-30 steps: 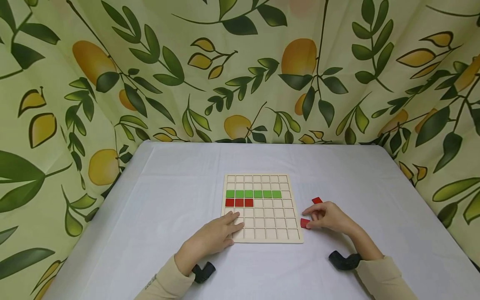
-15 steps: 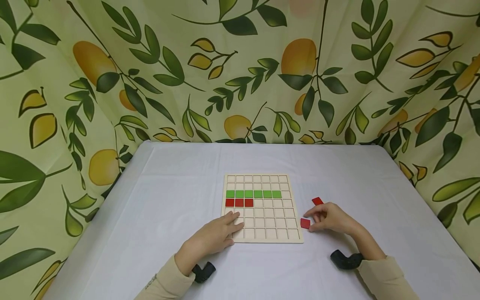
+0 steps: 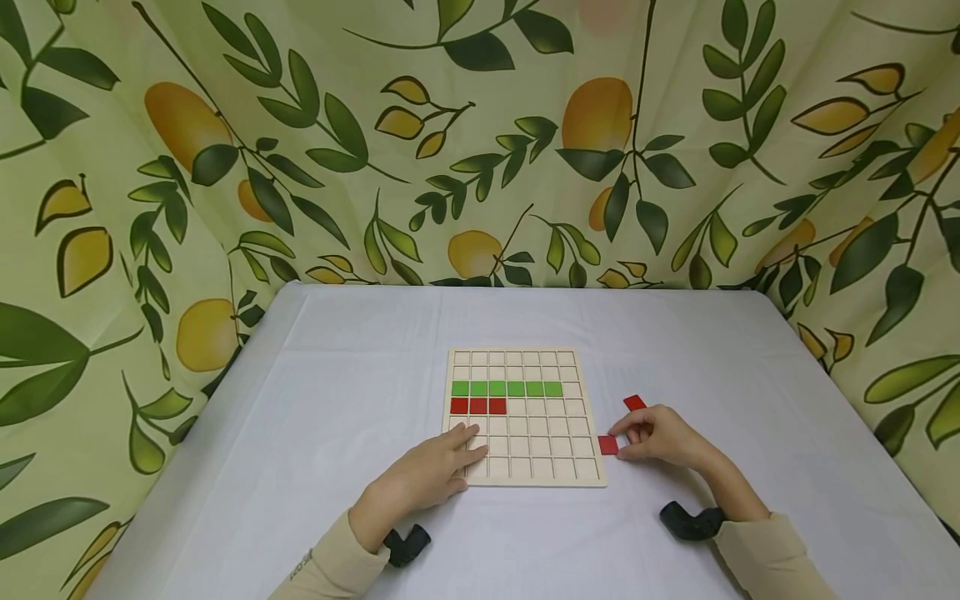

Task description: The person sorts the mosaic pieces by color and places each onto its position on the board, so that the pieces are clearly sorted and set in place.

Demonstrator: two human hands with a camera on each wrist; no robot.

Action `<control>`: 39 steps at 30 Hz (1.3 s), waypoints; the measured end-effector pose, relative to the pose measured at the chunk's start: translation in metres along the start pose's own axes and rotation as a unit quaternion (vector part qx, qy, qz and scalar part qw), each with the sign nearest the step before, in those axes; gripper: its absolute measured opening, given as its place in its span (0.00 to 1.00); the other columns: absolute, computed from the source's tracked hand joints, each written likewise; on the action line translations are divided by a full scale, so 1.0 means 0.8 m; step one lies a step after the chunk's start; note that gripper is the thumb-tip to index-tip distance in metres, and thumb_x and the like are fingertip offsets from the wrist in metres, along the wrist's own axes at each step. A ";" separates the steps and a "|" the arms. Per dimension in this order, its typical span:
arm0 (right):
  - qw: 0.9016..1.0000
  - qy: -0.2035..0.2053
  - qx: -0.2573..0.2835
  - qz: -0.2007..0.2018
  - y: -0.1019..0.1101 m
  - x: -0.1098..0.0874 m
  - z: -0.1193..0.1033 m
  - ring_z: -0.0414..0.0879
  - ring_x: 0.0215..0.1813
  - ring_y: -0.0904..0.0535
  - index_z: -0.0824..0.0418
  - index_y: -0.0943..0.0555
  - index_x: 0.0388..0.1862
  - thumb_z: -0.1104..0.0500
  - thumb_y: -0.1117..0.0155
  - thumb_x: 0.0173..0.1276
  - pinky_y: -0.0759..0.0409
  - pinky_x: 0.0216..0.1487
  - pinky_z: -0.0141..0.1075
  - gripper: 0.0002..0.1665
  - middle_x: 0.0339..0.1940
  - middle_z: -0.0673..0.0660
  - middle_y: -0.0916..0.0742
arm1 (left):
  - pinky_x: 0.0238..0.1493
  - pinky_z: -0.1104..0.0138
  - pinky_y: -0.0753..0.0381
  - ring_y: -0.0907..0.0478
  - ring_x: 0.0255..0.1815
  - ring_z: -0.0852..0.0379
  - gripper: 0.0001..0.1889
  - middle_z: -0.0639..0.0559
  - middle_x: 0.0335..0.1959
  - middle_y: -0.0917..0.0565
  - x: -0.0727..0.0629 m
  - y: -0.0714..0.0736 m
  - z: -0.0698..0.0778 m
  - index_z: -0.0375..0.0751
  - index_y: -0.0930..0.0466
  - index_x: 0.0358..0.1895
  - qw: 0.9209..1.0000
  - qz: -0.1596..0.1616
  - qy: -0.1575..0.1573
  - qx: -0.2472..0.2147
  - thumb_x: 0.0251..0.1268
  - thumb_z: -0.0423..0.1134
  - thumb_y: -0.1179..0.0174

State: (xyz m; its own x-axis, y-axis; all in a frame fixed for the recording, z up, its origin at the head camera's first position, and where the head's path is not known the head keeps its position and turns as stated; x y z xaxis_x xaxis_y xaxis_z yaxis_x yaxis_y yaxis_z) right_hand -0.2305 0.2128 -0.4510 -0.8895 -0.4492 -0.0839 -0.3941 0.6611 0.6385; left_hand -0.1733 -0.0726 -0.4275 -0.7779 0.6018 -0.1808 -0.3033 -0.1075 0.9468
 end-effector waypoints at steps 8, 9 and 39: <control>1.000 -0.005 -0.001 0.004 0.000 0.000 0.000 0.29 0.23 0.34 0.68 0.14 0.36 0.63 0.24 0.50 0.35 0.22 0.23 0.14 0.20 0.47 0.25 | 0.71 0.53 0.28 0.35 0.74 0.44 0.26 0.43 0.73 0.33 -0.003 0.002 0.003 0.46 0.28 0.67 1.000 0.002 -0.006 -0.003 0.64 0.39 0.38; 1.000 -0.005 -0.002 0.004 0.000 0.000 0.000 0.29 0.23 0.34 0.68 0.14 0.36 0.63 0.24 0.50 0.35 0.22 0.23 0.14 0.20 0.47 0.25 | 0.71 0.53 0.28 0.35 0.74 0.44 0.26 0.43 0.73 0.33 -0.003 0.002 0.003 0.46 0.28 0.67 1.000 0.003 -0.006 -0.006 0.64 0.39 0.38; 1.000 0.005 -0.003 0.013 0.009 0.001 -0.008 0.30 0.22 0.34 0.69 0.15 0.37 0.64 0.25 0.51 0.34 0.22 0.23 0.14 0.20 0.48 0.24 | 0.71 0.54 0.29 0.35 0.75 0.45 0.26 0.44 0.73 0.33 0.000 0.000 0.000 0.47 0.28 0.67 1.000 0.001 -0.003 0.005 0.65 0.40 0.39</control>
State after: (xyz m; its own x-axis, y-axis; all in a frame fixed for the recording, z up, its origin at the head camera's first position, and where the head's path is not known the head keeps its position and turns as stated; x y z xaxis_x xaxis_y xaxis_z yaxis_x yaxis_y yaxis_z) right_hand -0.2327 0.2133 -0.4417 -0.8972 -0.4376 -0.0589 -0.3687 0.6692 0.6452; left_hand -0.1728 -0.0725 -0.4277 -0.7752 0.6062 -0.1777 -0.2962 -0.1004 0.9498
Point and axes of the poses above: each hand's wrist, its own x-axis towards the middle knuckle, its own y-axis out of the back of the hand, z = x × y, the point moved 8 cm from there along x, towards the middle knuckle
